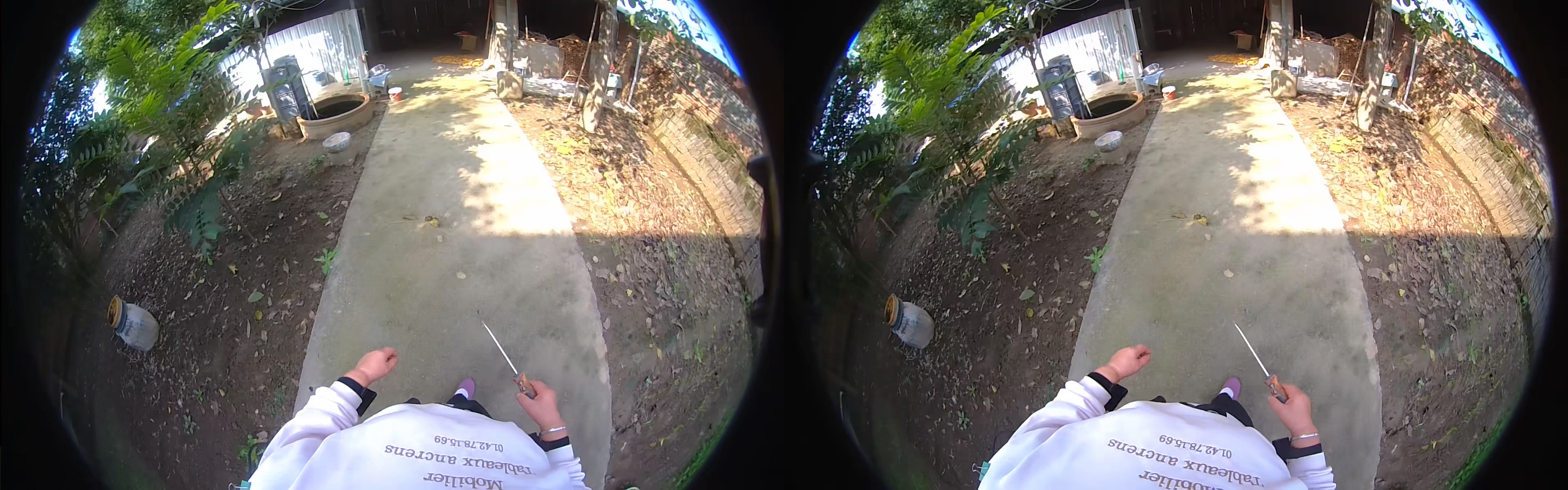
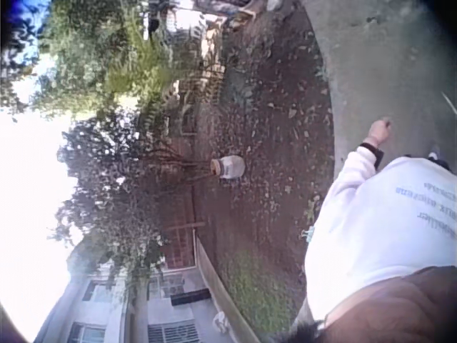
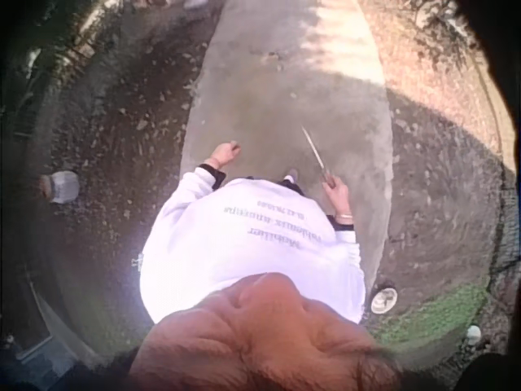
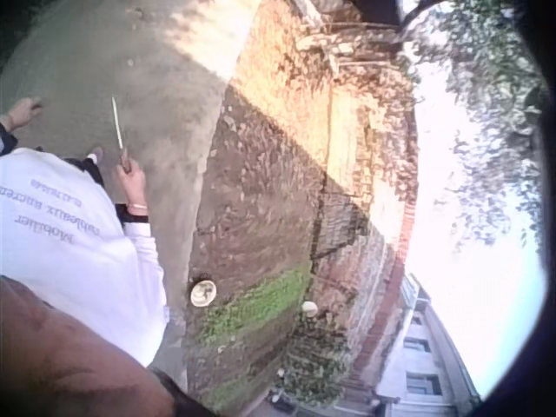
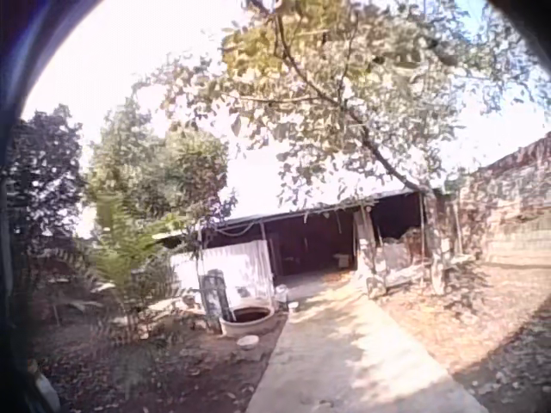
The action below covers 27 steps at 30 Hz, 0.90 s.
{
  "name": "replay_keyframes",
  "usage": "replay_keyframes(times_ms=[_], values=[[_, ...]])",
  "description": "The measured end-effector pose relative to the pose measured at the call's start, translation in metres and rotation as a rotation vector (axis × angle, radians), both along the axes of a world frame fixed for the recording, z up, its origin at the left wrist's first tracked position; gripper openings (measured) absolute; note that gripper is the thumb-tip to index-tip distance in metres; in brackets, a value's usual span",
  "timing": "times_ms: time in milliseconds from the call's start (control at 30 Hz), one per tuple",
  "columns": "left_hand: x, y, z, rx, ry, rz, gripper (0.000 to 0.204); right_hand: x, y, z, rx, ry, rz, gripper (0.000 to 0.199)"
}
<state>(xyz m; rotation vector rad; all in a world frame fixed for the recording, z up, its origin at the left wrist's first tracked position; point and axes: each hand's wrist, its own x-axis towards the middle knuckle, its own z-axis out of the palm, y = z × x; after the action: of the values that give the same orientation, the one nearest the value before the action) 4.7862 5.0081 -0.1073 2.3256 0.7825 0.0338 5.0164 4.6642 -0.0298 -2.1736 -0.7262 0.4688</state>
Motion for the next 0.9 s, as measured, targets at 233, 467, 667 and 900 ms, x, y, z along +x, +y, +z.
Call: replay_keyframes(times_ms=[233, 467, 667, 900], values=[[0.040, 0.110, -0.040, -0.346, 0.694, 0.074, 0.036, 0.198, 0.181, 0.025, -0.028, -0.098, 0.237, 0.033], [0.168, 0.259, -0.088, -0.375, 0.748, 0.303, 0.033, 0.358, 0.338, 0.005, -0.022, -0.149, 0.320, 0.036], [0.364, 0.424, -0.087, -0.229, 0.629, 0.142, 0.031, 0.479, 0.435, 0.020, -0.132, -0.021, 0.170, 0.032], [0.677, 0.590, -0.020, -0.074, 0.132, 0.035, 0.027, 0.636, 0.545, 0.007, -0.045, 0.013, 0.109, 0.029]])
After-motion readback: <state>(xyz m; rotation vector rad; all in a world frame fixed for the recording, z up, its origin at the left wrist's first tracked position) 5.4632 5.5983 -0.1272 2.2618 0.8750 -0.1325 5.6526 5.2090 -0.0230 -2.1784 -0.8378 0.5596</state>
